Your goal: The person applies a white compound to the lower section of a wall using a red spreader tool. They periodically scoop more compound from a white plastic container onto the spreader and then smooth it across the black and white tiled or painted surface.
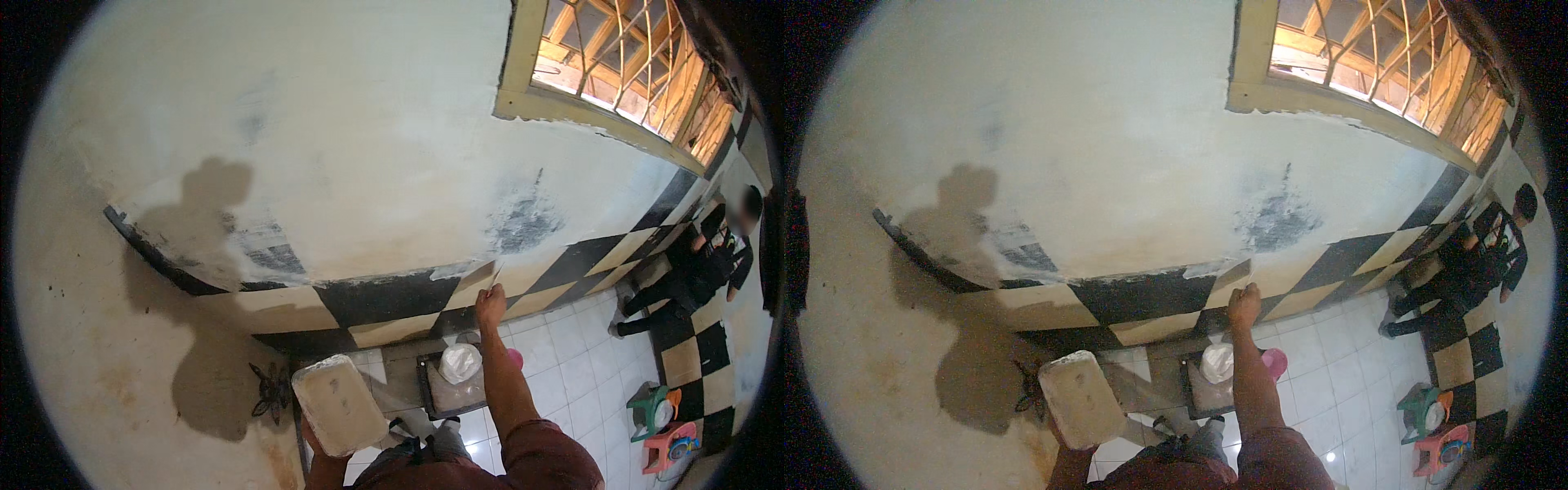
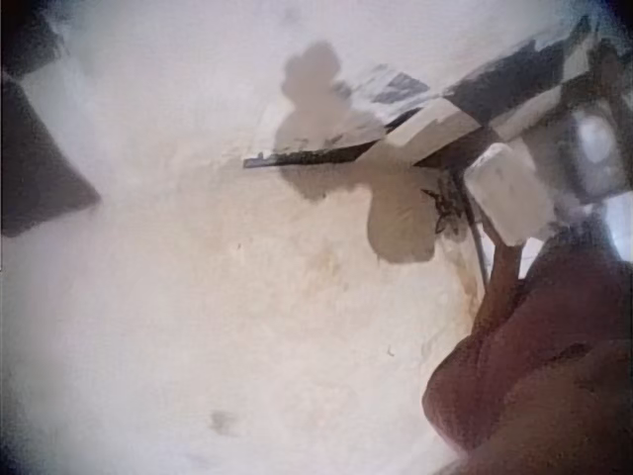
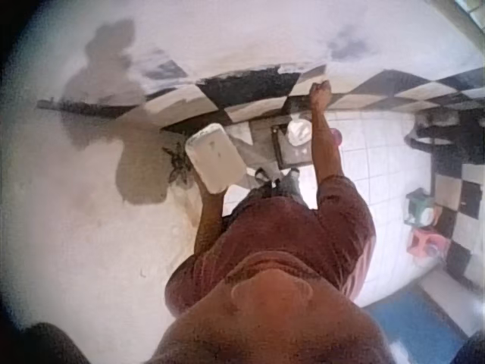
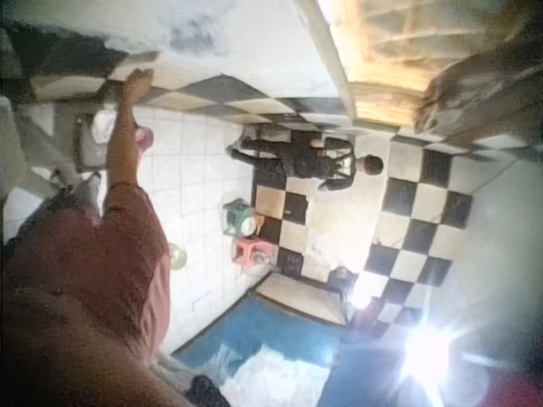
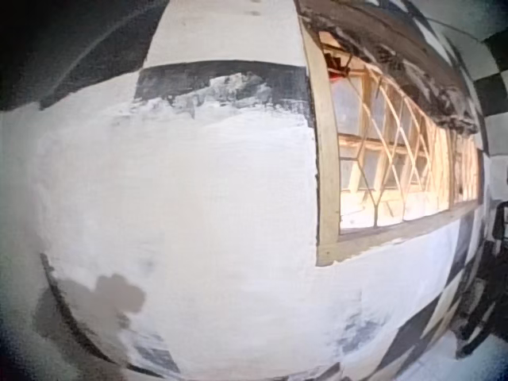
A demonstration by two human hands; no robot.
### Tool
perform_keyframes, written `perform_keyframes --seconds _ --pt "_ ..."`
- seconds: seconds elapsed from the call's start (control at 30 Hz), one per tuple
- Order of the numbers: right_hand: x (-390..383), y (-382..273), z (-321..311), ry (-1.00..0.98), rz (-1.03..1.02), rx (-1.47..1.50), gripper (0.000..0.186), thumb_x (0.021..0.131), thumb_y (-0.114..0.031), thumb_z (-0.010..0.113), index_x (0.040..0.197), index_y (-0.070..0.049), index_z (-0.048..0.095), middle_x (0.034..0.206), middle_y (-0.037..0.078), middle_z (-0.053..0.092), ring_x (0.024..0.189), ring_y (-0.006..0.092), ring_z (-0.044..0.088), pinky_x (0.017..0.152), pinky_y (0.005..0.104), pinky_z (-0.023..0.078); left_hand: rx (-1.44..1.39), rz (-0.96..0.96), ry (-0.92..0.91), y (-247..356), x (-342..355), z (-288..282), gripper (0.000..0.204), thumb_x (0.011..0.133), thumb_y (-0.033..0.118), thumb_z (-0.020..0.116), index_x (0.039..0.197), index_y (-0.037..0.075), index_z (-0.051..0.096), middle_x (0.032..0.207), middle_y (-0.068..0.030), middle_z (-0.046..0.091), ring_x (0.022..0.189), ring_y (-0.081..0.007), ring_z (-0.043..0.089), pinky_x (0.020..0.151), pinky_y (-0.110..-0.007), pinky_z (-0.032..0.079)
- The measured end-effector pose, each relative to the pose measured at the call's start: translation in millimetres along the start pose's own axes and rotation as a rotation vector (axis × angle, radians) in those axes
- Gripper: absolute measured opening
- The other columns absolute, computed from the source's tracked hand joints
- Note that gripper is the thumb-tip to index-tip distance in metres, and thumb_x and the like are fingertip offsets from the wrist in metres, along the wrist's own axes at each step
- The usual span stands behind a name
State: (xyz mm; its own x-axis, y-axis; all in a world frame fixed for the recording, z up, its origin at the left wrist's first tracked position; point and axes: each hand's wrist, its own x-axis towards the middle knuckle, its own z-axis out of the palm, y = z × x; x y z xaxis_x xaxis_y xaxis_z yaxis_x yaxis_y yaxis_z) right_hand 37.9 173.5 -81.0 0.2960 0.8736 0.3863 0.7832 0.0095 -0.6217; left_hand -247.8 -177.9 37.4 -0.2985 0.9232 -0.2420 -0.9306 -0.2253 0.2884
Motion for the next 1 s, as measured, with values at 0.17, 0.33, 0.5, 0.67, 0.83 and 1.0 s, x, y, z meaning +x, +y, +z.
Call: perform_keyframes --seconds 0.17,0.33,0.5,0.67,0.83,1.0 --pt "2 -24 29 -0.014 -0.078 0.029 0.011 0.078 -0.011 0.058 0.082 -0.002 0.053 0.081 0.021 0.057 0.081 0.0414 0.059 0.074 0.0489 0.047 0.094 0.103 0.000 14 -20 -9 0.069 0.091 0.062 0.041 0.145 0.018 0.038 0.140 -0.0103 0.048 0.121 -0.0368 0.053 0.098 -0.057 0.046" --pt "-99 -120 99 -0.066 -0.282 0.289 0.014 0.081 -0.011 0.060 0.089 -0.002 0.053 0.089 0.021 0.058 0.087 0.0415 0.058 0.073 0.0495 0.047 0.210 0.082 -0.040 11 -18 9 0.080 0.086 0.071 0.043 0.146 0.019 0.036 0.138 -0.0131 0.049 0.117 -0.0410 0.055 0.096 -0.059 0.046" --pt "-144 -134 70 -0.154 -0.390 0.421 0.013 0.081 -0.009 0.061 0.083 -0.003 0.050 0.077 0.018 0.059 0.070 0.0369 0.061 0.062 0.0484 0.049 0.155 0.059 -0.004 9 -22 27 0.083 0.083 0.073 0.044 0.146 0.018 0.036 0.135 -0.0157 0.052 0.113 -0.0437 0.057 0.094 -0.061 0.047" --pt "-82 -59 43 -0.262 0.457 1.234 0.012 0.090 -0.012 0.055 0.082 -0.004 0.050 0.067 0.010 0.059 0.054 0.0225 0.059 0.043 0.0346 0.047 0.200 0.045 -0.082 -10 -24 40 0.078 0.086 0.068 0.044 0.145 0.018 0.038 0.135 -0.0146 0.052 0.113 -0.0433 0.057 0.094 -0.061 0.047" --pt "30 -77 10 -0.059 0.853 1.563 0.015 0.089 -0.012 0.053 0.076 -0.005 0.052 0.063 0.006 0.053 0.051 0.0192 0.051 0.045 0.0290 0.043 0.058 0.017 -0.082 -31 -20 8 0.071 0.090 0.064 0.040 0.145 0.019 0.038 0.137 -0.0108 0.052 0.115 -0.0412 0.057 0.096 -0.061 0.046" --pt "26 -153 -45 -0.266 0.519 1.542 0.010 0.088 -0.008 0.050 0.079 -0.006 0.050 0.064 0.008 0.058 0.050 0.0191 0.055 0.044 0.0312 0.044 -0.003 0.027 -0.001 -29 -22 3 0.065 0.093 0.059 0.040 0.144 0.018 0.039 0.138 -0.0102 0.050 0.121 -0.0343 0.053 0.098 -0.056 0.046"
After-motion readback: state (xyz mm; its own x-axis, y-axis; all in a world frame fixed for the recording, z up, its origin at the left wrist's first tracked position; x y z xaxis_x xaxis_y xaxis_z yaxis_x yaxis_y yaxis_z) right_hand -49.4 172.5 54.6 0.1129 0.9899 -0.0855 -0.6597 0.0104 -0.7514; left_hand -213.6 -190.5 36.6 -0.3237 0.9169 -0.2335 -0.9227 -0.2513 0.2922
